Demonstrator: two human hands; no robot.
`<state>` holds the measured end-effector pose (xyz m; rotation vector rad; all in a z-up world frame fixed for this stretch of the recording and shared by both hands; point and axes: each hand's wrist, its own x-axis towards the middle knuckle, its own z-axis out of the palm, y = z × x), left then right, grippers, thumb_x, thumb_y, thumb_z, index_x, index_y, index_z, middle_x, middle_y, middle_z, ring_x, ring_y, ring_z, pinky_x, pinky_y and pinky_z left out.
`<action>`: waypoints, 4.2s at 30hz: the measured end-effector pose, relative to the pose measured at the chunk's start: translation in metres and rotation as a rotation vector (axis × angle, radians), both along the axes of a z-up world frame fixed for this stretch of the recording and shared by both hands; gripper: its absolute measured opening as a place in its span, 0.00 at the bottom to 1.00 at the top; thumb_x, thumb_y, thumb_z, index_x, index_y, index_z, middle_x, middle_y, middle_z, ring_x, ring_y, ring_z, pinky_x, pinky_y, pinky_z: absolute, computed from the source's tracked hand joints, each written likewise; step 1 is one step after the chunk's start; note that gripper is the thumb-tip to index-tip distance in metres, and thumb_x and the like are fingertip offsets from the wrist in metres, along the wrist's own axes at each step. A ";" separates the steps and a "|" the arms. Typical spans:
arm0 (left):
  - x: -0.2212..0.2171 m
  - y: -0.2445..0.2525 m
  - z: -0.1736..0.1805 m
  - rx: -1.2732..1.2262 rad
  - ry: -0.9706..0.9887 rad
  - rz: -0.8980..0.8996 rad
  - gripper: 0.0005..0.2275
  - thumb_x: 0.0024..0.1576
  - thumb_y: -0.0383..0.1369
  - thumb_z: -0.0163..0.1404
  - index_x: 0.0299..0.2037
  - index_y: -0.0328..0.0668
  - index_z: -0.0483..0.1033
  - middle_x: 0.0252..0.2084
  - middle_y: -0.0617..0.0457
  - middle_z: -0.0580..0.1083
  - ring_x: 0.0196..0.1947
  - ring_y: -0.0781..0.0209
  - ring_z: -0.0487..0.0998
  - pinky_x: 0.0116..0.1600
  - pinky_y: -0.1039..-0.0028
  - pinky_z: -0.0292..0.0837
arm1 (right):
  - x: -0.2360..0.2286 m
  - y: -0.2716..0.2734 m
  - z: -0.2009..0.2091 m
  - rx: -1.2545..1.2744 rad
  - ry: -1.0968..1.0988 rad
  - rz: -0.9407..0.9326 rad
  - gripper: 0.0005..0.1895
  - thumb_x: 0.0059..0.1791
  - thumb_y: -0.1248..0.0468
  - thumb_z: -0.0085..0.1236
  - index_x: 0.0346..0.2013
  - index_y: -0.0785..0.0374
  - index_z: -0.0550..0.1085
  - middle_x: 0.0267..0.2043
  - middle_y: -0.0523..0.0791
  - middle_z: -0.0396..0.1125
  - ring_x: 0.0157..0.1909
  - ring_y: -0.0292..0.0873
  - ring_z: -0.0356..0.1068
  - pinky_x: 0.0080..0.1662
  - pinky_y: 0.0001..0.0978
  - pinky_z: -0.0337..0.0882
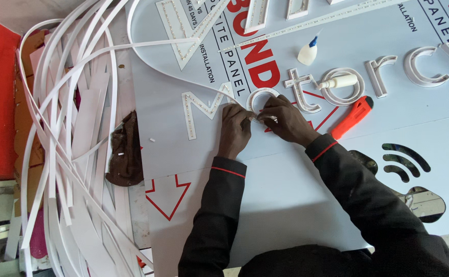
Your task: The person assembles illuminated sign letters by applying glue to the edges of white plastic letter frames and attaching flexible LED strips. They work on a large white panel, handling letters such as 'M', 'O', and 'T' to form the word 'Motorcy'.
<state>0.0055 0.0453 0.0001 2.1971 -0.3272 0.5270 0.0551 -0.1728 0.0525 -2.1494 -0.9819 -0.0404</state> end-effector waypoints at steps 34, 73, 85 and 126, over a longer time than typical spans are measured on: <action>0.175 0.138 -0.016 -0.172 0.238 0.673 0.42 0.62 0.31 0.59 0.86 0.44 0.47 0.71 0.38 0.68 0.72 0.30 0.72 0.76 0.33 0.66 | 0.006 0.004 -0.011 -0.063 0.110 -0.038 0.05 0.53 0.65 0.64 0.39 0.57 0.86 0.47 0.54 0.71 0.53 0.64 0.71 0.49 0.56 0.69; 0.304 -0.170 0.101 0.154 0.375 -0.167 0.27 0.71 0.37 0.40 0.82 0.45 0.64 0.61 0.34 0.85 0.66 0.30 0.85 0.68 0.37 0.78 | 0.009 0.010 -0.031 -0.217 0.105 -0.131 0.06 0.50 0.66 0.62 0.35 0.57 0.85 0.40 0.46 0.70 0.52 0.56 0.69 0.55 0.51 0.71; 0.249 -0.169 0.083 0.703 0.094 -0.595 0.23 0.58 0.16 0.55 0.62 0.49 0.84 0.52 0.46 0.80 0.57 0.38 0.79 0.61 0.45 0.76 | 0.011 0.017 -0.022 -0.450 0.380 -0.229 0.22 0.48 0.64 0.75 0.56 0.62 0.79 0.59 0.52 0.77 0.70 0.54 0.71 0.73 0.52 0.65; 0.016 0.024 0.042 0.133 0.128 -0.273 0.07 0.74 0.32 0.51 0.45 0.49 0.81 0.47 0.55 0.72 0.51 0.45 0.78 0.57 0.55 0.74 | -0.011 -0.044 -0.030 0.235 0.005 0.042 0.10 0.56 0.67 0.63 0.50 0.58 0.87 0.49 0.49 0.75 0.50 0.59 0.74 0.51 0.52 0.73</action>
